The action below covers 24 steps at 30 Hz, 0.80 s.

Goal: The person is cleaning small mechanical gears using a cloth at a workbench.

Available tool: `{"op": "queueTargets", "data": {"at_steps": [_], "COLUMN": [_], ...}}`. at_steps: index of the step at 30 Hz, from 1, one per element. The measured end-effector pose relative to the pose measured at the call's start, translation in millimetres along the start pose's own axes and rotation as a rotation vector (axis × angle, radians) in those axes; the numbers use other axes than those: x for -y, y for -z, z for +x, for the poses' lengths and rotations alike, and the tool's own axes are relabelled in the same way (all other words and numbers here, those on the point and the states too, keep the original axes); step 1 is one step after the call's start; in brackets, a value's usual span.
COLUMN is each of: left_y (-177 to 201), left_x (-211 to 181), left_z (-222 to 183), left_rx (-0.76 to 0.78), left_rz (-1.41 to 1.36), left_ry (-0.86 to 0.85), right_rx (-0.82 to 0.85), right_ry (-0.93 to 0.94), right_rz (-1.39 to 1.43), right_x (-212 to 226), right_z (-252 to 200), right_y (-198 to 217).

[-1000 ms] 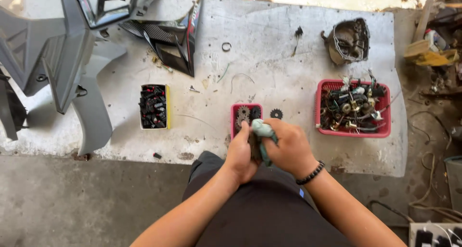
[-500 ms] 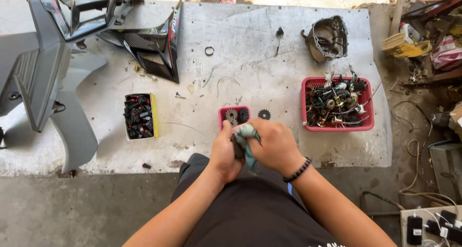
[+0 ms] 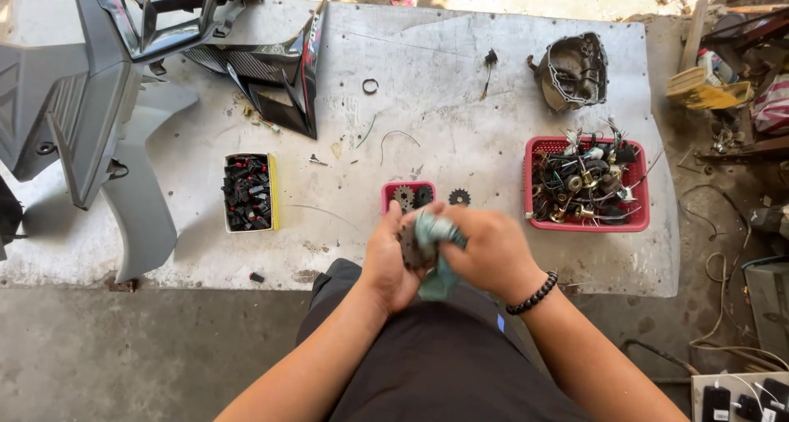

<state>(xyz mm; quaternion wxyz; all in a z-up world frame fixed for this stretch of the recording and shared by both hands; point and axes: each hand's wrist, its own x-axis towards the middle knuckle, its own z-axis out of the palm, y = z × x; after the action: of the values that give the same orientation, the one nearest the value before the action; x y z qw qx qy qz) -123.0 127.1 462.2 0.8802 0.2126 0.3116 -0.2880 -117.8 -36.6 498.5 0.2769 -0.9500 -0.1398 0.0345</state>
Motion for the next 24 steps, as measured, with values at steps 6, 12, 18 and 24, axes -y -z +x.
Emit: {"op": "queueTargets", "data": {"at_steps": [6, 12, 18, 24], "left_y": [28.1, -7.1, 45.5, 9.0], "left_x": [7.8, -3.2, 22.3, -1.3], "left_z": [21.9, -10.7, 26.3, -13.6], "left_rx": [-0.057, -0.025, 0.051, 0.06], "left_rz": [0.02, 0.021, 0.011, -0.1], "left_ry": [-0.111, -0.101, -0.02, -0.093], "right_rx": [0.106, 0.022, -0.141, 0.05], "right_ry": [-0.113, -0.108, 0.118, 0.191], "right_rz": [0.267, 0.478, 0.241, 0.196], "right_x": [52.4, 42.9, 41.8, 34.2], "right_z": [16.4, -2.7, 4.4, -15.5], "right_y": [15.4, -10.5, -5.6, -9.4]}}
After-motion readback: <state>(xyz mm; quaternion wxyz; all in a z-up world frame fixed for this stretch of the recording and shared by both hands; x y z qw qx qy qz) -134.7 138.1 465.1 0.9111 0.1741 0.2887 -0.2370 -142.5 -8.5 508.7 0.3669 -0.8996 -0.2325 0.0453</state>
